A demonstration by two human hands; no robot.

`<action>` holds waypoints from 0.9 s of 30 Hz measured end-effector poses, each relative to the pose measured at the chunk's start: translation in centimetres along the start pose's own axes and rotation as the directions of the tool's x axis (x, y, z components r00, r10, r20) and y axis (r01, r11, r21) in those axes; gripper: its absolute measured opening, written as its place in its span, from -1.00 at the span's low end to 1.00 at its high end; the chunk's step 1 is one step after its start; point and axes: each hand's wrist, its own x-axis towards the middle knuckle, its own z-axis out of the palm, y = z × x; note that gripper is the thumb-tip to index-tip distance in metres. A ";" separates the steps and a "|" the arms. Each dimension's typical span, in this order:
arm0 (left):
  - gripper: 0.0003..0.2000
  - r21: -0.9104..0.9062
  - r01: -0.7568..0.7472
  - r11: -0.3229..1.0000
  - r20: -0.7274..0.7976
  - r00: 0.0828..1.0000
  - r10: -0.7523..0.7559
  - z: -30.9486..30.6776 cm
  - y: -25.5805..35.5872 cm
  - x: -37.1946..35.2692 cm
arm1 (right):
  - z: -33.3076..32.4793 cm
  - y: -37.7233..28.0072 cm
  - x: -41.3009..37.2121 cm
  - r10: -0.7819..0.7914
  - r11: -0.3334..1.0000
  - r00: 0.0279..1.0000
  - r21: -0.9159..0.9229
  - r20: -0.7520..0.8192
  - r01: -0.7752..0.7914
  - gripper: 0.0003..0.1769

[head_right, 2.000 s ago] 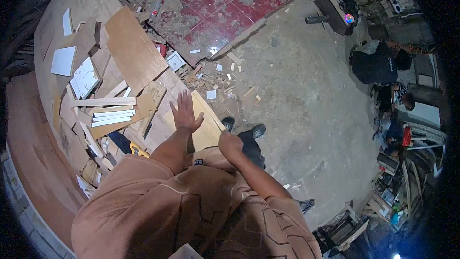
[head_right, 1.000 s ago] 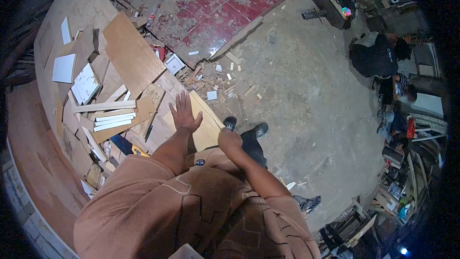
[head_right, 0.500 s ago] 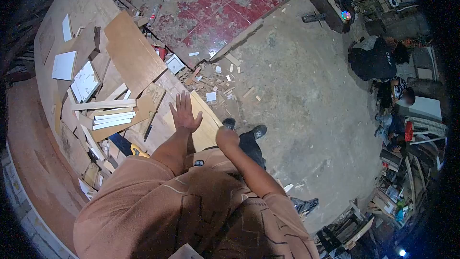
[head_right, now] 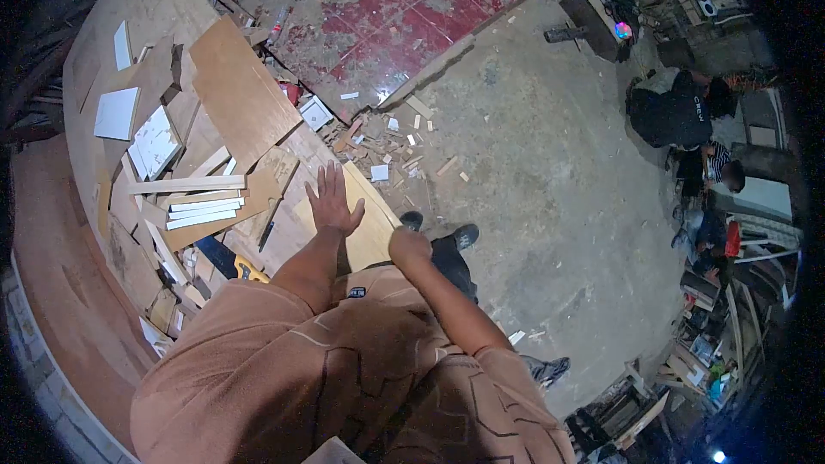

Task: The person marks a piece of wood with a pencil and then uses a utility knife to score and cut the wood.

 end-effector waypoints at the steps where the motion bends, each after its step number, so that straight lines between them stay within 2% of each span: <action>1: -0.06 -0.001 0.003 1.000 0.014 1.000 -0.003 0.0 0.2 -0.3 | -0.2 0.8 -2.2 0.031 0.999 0.998 -0.012 0.051 -0.031 -0.62; 5: -0.06 -0.013 0.011 1.000 0.029 1.000 -0.010 -0.1 0.1 -0.3 | -4.0 1.9 -10.0 0.113 0.992 0.988 -0.066 0.107 -0.106 -0.63; 8: -0.07 0.006 0.002 1.000 0.015 1.000 -0.002 0.0 0.3 -0.3 | -4.8 1.0 -9.1 0.047 0.994 0.991 -0.104 0.122 -0.034 -0.64; 12: -0.06 0.001 0.003 1.000 0.019 1.000 -0.003 0.2 0.2 -0.5 | 1.3 1.3 0.2 -0.029 0.985 0.998 -0.167 0.063 0.039 -0.66; 14: -0.06 0.003 -0.005 1.000 0.010 1.000 0.005 -0.1 -0.1 -0.1 | 2.7 1.4 1.9 -0.004 0.998 0.998 -0.059 -0.064 0.000 -0.68; 16: -0.05 -0.061 -0.019 0.998 0.006 1.000 0.020 -0.3 0.1 -0.4 | 2.4 2.8 -1.3 0.005 1.000 0.997 -0.029 -0.076 -0.007 -0.68; 18: -0.05 -0.051 -0.017 0.999 0.011 1.000 0.018 -0.2 0.3 -0.4 | -2.2 2.1 -6.7 0.064 0.995 0.996 -0.083 0.069 -0.058 -0.67; 20: -0.05 -0.033 -0.013 0.999 0.007 1.000 0.013 -0.2 0.2 -0.3 | -3.8 1.8 -8.1 0.071 0.993 0.994 -0.100 0.084 -0.062 -0.66; 22: -0.06 -0.022 0.001 1.000 0.024 1.000 0.000 0.0 0.2 -0.3 | -4.6 1.0 -8.0 0.078 0.991 0.992 -0.112 0.096 -0.067 -0.66; 24: -0.06 -0.024 0.003 1.000 0.021 1.000 -0.002 0.2 0.0 -0.2 | -5.2 -1.3 -6.5 0.062 0.986 0.974 -0.162 0.220 -0.026 -0.65; 25: -0.06 -0.025 0.002 1.000 0.025 1.000 -0.001 0.3 0.0 -0.3 | -3.6 -1.1 -4.8 0.060 0.986 0.973 -0.163 0.224 -0.023 -0.65; 27: -0.07 -0.031 0.002 1.000 0.022 1.000 -0.001 0.3 0.2 -0.4 | -0.4 -0.7 -1.0 0.061 0.988 0.998 -0.143 0.022 -0.058 -0.65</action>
